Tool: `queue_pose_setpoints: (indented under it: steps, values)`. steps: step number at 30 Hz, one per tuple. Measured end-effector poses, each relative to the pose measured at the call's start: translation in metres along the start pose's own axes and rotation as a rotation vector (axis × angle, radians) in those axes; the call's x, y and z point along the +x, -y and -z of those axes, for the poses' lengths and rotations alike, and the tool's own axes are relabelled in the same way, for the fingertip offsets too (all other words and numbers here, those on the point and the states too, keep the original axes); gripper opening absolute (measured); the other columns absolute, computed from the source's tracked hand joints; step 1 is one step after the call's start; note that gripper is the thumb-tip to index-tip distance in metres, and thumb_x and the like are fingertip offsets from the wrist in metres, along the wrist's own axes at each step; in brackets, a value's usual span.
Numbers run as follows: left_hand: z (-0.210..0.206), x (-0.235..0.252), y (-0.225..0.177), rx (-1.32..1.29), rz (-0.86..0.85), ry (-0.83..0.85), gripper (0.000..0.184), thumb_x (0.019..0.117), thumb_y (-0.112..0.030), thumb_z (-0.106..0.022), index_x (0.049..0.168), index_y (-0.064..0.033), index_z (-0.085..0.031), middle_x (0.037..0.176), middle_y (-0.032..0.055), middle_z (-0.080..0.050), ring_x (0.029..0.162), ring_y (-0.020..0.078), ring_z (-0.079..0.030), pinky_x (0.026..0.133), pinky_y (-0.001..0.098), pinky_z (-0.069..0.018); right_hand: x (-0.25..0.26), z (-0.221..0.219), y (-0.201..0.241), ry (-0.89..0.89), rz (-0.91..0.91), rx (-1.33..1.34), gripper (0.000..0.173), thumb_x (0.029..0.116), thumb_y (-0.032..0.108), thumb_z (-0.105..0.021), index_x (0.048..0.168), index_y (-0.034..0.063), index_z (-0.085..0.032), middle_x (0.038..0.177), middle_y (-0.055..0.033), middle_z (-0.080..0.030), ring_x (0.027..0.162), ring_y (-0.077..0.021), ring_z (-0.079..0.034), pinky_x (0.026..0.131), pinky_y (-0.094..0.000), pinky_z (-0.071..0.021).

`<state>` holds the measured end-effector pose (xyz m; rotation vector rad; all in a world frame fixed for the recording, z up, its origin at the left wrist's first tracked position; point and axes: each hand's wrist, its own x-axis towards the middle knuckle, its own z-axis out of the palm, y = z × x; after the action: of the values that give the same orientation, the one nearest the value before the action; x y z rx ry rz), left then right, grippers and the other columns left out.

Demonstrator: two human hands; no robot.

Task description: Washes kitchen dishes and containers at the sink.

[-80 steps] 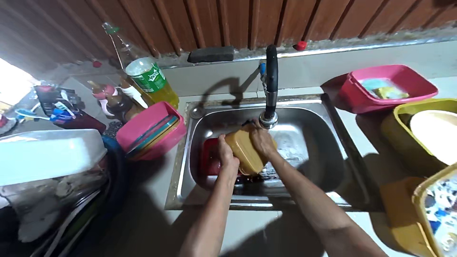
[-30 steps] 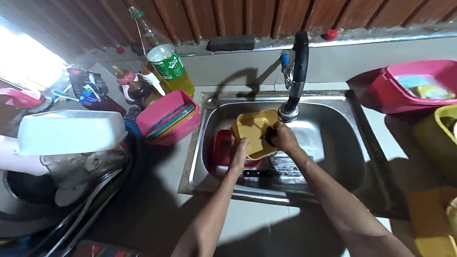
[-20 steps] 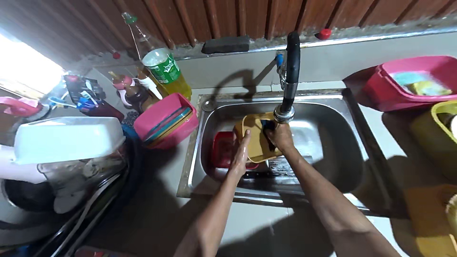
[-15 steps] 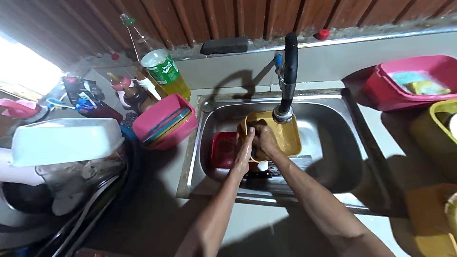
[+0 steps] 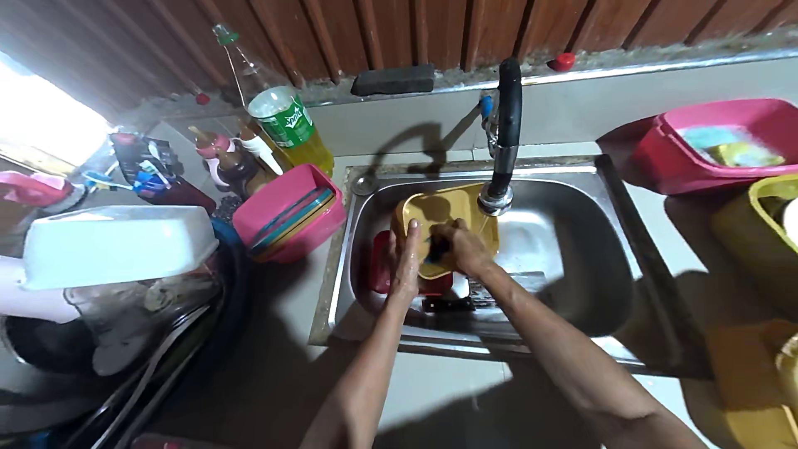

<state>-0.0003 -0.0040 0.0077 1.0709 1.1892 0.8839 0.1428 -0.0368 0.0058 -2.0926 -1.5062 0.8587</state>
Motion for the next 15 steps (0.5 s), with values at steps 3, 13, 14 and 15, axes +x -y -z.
queue_pose_setpoints:
  steps: [3, 13, 14, 15]
  values:
    - [0.01, -0.002, 0.004, -0.034, 0.021, -0.001, 0.075, 0.0997, -0.055, -0.058, 0.16, -0.02, -0.031, 0.153, 0.0147, -0.048, 0.136, 0.0298, -0.051, 0.107, 0.0544, -0.0485, 0.004, 0.008, -0.01, -0.177, -0.105, -0.019, 0.046, 0.0835, 0.001, -0.075, 0.129, 0.0017, -0.065, 0.133, -0.0305, -0.057, 0.119, -0.0513, -0.058, 0.095, -0.0693, -0.0492]
    - [0.002, -0.015, -0.004, -0.021, 0.111, 0.033, 0.064, 0.1027, -0.05, -0.056, 0.155, -0.0177, -0.04, 0.143, 0.0187, -0.055, 0.124, 0.0338, -0.059, 0.094, 0.0549, -0.0551, 0.021, -0.007, 0.021, -0.282, 0.255, -0.131, 0.032, 0.0997, 0.013, -0.062, 0.129, 0.0013, -0.067, 0.135, -0.0247, -0.061, 0.126, -0.0448, -0.057, 0.101, -0.0602, -0.0499]
    - [0.006, -0.014, -0.004, -0.025, 0.072, -0.011, 0.066, 0.1011, -0.047, -0.061, 0.157, -0.0194, -0.038, 0.145, 0.0178, -0.054, 0.126, 0.033, -0.058, 0.097, 0.0547, -0.054, 0.023, -0.003, 0.01, -0.264, 0.215, -0.2, 0.034, 0.0997, 0.011, -0.06, 0.132, -0.0004, -0.064, 0.14, -0.0263, -0.057, 0.131, -0.046, -0.053, 0.105, -0.0615, -0.047]
    - [0.011, -0.012, -0.004, -0.014, 0.027, -0.034, 0.068, 0.1001, -0.045, -0.063, 0.158, -0.0205, -0.036, 0.148, 0.0158, -0.052, 0.13, 0.031, -0.056, 0.101, 0.0539, -0.0521, 0.024, 0.0, -0.001, -0.236, 0.186, -0.255, 0.036, 0.0989, 0.008, -0.06, 0.133, -0.0032, -0.063, 0.142, -0.0285, -0.056, 0.134, -0.0474, -0.051, 0.107, -0.0635, -0.0442]
